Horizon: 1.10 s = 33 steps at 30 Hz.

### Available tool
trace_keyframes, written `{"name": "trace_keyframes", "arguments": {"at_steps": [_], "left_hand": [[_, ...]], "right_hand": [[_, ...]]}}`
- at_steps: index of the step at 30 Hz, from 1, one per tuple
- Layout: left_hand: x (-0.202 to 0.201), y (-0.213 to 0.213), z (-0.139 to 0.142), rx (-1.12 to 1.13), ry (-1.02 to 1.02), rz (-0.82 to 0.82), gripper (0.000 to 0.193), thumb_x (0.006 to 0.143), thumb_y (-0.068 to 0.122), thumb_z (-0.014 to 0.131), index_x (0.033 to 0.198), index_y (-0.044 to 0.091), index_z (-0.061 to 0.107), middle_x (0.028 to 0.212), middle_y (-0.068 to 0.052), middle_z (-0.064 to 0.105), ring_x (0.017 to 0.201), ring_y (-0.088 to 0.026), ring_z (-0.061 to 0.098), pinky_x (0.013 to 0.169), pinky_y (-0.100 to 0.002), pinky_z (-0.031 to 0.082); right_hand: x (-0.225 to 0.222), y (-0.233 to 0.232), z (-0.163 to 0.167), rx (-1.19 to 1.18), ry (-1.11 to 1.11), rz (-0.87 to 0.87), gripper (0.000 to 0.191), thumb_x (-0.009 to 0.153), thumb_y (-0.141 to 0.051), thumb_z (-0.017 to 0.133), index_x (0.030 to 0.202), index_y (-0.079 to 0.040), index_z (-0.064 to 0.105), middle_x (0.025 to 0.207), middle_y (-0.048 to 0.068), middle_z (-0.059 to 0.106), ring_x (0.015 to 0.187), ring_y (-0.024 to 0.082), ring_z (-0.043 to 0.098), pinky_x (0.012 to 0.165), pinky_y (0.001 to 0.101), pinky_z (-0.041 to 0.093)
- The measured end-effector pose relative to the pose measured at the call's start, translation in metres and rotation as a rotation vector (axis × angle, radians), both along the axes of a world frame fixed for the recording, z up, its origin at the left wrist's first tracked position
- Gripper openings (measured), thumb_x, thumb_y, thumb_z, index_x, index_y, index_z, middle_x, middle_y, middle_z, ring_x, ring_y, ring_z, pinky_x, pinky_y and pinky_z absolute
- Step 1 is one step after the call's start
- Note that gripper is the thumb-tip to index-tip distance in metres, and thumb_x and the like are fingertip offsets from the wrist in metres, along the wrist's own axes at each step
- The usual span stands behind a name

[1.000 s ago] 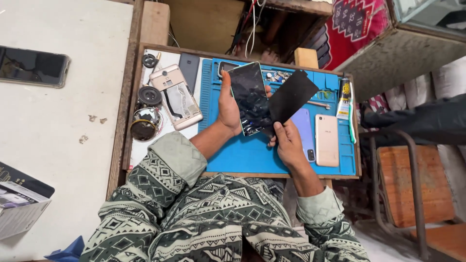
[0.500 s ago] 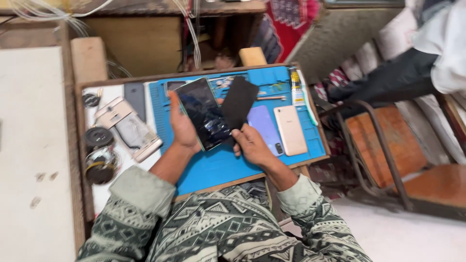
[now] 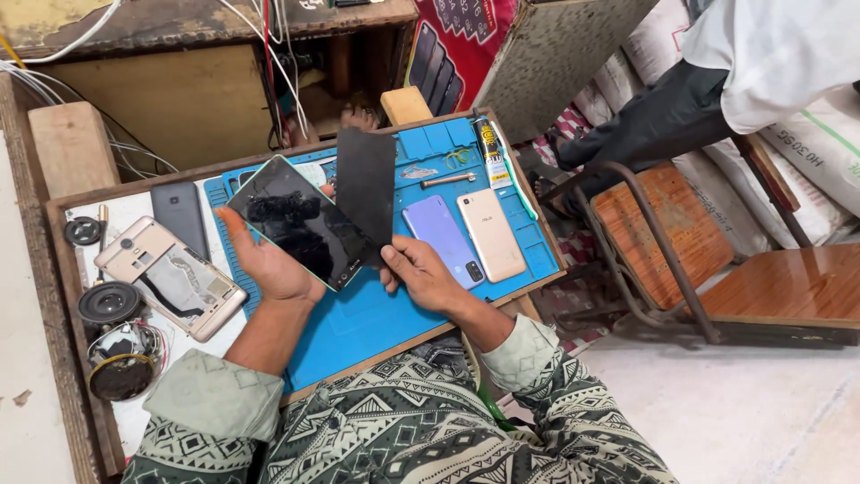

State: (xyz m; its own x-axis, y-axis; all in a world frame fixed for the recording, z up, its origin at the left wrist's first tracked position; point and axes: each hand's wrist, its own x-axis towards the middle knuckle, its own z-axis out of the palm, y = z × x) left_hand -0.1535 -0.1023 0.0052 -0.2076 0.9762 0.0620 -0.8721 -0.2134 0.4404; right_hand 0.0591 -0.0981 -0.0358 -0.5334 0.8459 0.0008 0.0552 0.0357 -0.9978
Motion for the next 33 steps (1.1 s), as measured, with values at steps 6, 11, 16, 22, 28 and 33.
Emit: {"name": "trace_keyframes", "arguments": {"at_steps": [6,11,16,22,28,33], "left_hand": [[-0.001,0.0,-0.002,0.022,0.002,-0.033,0.075,0.1,0.07,0.041,0.125,0.002,0.062,0.114,-0.018,0.072,0.105,-0.029,0.07,0.098,-0.043,0.057],[0.002,0.003,-0.014,-0.038,-0.005,-0.015,0.057,0.096,0.051,0.059,0.126,0.002,0.064,0.115,-0.021,0.072,0.1,-0.028,0.069,0.093,-0.041,0.056],[0.001,0.005,-0.027,-0.075,-0.126,-0.117,0.062,0.093,0.048,0.062,0.125,-0.005,0.066,0.113,-0.018,0.073,0.098,-0.028,0.07,0.093,-0.041,0.057],[-0.005,0.006,-0.028,-0.081,-0.13,-0.134,0.055,0.097,0.044,0.062,0.12,-0.005,0.067,0.106,-0.016,0.073,0.094,-0.028,0.071,0.09,-0.041,0.058],[-0.009,0.002,-0.025,-0.026,-0.141,-0.201,0.052,0.099,0.044,0.06,0.119,-0.003,0.067,0.105,-0.015,0.073,0.092,-0.026,0.071,0.088,-0.04,0.058],[-0.01,0.0,-0.027,0.052,-0.157,-0.279,0.053,0.1,0.045,0.059,0.119,-0.004,0.068,0.106,-0.017,0.073,0.092,-0.026,0.072,0.087,-0.04,0.06]], "right_hand": [[-0.005,-0.004,0.0,0.022,-0.024,-0.028,0.035,0.112,-0.03,0.046,0.104,-0.001,0.062,0.081,0.002,0.061,0.07,0.009,0.06,0.065,0.0246,0.053],[-0.008,-0.003,-0.005,0.007,-0.056,-0.066,0.031,0.109,-0.029,0.046,0.103,-0.004,0.062,0.08,0.001,0.058,0.067,0.008,0.06,0.062,0.0242,0.054],[-0.012,-0.001,-0.016,-0.056,-0.006,-0.12,0.03,0.108,-0.031,0.054,0.091,-0.006,0.054,0.082,0.003,0.063,0.067,0.01,0.064,0.061,0.026,0.055],[-0.015,0.002,-0.017,-0.053,-0.03,-0.095,0.032,0.106,-0.028,0.057,0.085,-0.004,0.059,0.071,0.004,0.062,0.064,0.012,0.064,0.061,0.0267,0.054],[-0.013,0.0,-0.013,-0.05,-0.023,-0.031,0.032,0.107,-0.024,0.057,0.083,-0.002,0.061,0.071,0.006,0.064,0.065,0.015,0.066,0.063,0.0276,0.055],[-0.013,-0.002,-0.015,-0.105,0.014,-0.011,0.031,0.107,-0.02,0.058,0.082,-0.001,0.059,0.073,0.008,0.066,0.068,0.018,0.069,0.065,0.0302,0.058]]}}
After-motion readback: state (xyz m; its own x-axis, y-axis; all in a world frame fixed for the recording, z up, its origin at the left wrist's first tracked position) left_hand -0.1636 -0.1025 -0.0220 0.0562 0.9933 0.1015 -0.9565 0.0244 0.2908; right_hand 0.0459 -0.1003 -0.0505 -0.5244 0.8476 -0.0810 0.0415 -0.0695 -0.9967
